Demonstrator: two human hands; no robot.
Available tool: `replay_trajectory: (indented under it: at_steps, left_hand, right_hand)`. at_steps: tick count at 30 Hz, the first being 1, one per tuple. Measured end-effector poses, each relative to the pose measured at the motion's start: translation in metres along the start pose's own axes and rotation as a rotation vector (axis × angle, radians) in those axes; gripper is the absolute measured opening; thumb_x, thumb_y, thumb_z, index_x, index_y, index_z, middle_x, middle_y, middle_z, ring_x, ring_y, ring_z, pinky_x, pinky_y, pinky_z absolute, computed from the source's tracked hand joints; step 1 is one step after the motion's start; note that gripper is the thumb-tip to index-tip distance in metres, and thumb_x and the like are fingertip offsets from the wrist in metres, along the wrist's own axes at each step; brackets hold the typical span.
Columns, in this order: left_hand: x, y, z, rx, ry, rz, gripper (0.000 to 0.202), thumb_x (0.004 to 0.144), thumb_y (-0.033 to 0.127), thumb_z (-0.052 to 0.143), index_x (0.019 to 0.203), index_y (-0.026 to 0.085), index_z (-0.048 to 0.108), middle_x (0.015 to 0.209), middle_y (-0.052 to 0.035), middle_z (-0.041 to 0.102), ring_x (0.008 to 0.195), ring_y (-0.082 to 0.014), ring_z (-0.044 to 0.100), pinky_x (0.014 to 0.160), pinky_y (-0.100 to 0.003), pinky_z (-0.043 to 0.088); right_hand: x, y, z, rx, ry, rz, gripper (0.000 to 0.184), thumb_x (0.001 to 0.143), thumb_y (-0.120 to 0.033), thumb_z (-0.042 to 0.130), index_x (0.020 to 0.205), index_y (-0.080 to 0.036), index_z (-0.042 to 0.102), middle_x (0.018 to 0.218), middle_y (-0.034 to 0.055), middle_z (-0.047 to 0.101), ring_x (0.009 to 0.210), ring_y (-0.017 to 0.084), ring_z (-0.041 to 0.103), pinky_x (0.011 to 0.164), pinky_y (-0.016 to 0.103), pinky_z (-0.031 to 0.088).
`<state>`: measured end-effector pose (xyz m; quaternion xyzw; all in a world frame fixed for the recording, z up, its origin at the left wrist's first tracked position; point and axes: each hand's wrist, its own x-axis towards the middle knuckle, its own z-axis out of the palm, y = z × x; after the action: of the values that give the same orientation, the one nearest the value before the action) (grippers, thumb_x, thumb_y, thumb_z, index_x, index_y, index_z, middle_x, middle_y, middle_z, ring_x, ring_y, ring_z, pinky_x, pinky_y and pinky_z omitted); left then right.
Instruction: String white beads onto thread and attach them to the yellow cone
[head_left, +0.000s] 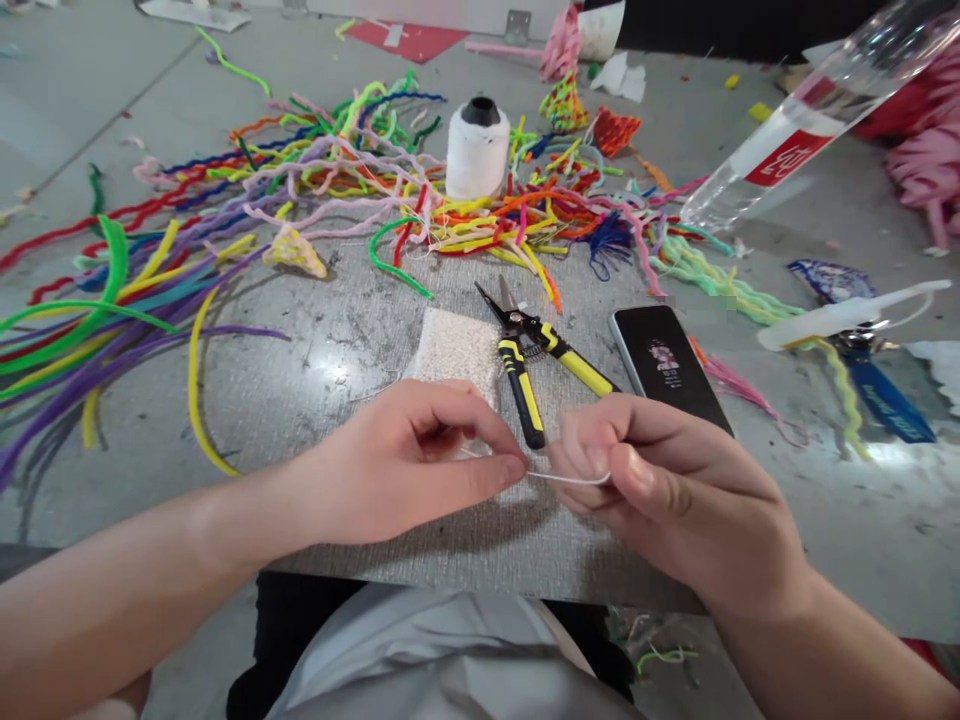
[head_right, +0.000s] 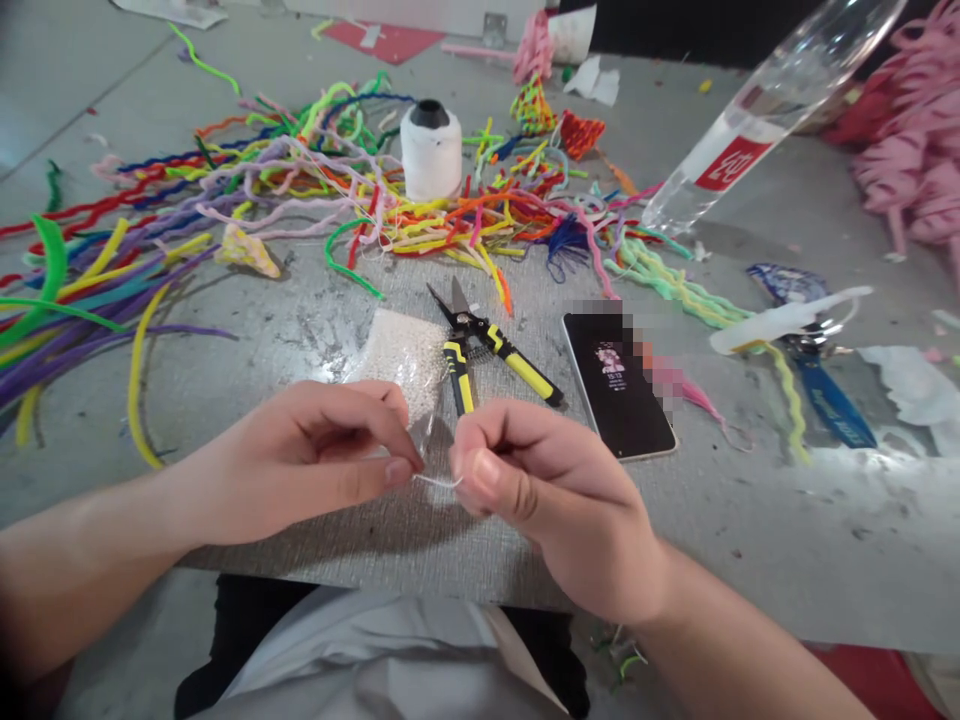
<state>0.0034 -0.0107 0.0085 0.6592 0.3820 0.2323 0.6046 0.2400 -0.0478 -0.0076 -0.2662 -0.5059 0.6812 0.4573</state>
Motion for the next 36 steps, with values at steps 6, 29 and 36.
replay_trajectory:
  at_steps: [6,29,36]
  left_hand:
    - [0.000,0.005,-0.002,0.020,0.035,0.049,0.013,0.093,0.026,0.077,0.084,0.017,0.081,0.072,0.0022,0.058,0.059,-0.0065,0.047,0.051,-0.021,0.032]
    - [0.009,0.000,-0.015,0.097,0.145,-0.003,0.019,0.085,0.034,0.078,0.086,0.015,0.076,0.054,0.0079,0.040,0.051,-0.0066,0.030,0.048,-0.022,0.021]
    - [0.007,0.000,-0.018,0.178,0.174,0.054,0.028,0.088,0.035,0.083,0.105,0.014,0.082,0.062,0.0100,0.028,0.057,-0.0068,0.023,0.054,-0.025,0.019]
  right_hand:
    - [0.013,-0.014,-0.011,0.121,-0.086,0.079,0.027,0.105,-0.042,0.068,0.086,-0.026,0.056,0.060,-0.0109,0.024,0.039,0.007,0.016,0.034,0.025,0.023]
    - [0.012,-0.073,-0.084,-0.285,0.394,-0.379,0.069,0.106,-0.052,0.071,0.056,-0.019,0.038,0.057,-0.0082,0.019,0.043,0.000,0.028,0.041,0.038,0.008]
    - [0.014,-0.071,-0.085,-0.288,0.398,-0.469,0.058,0.089,-0.052,0.092,0.066,-0.028,0.045,0.057,-0.0087,0.019,0.043,0.008,0.012,0.037,0.036,0.011]
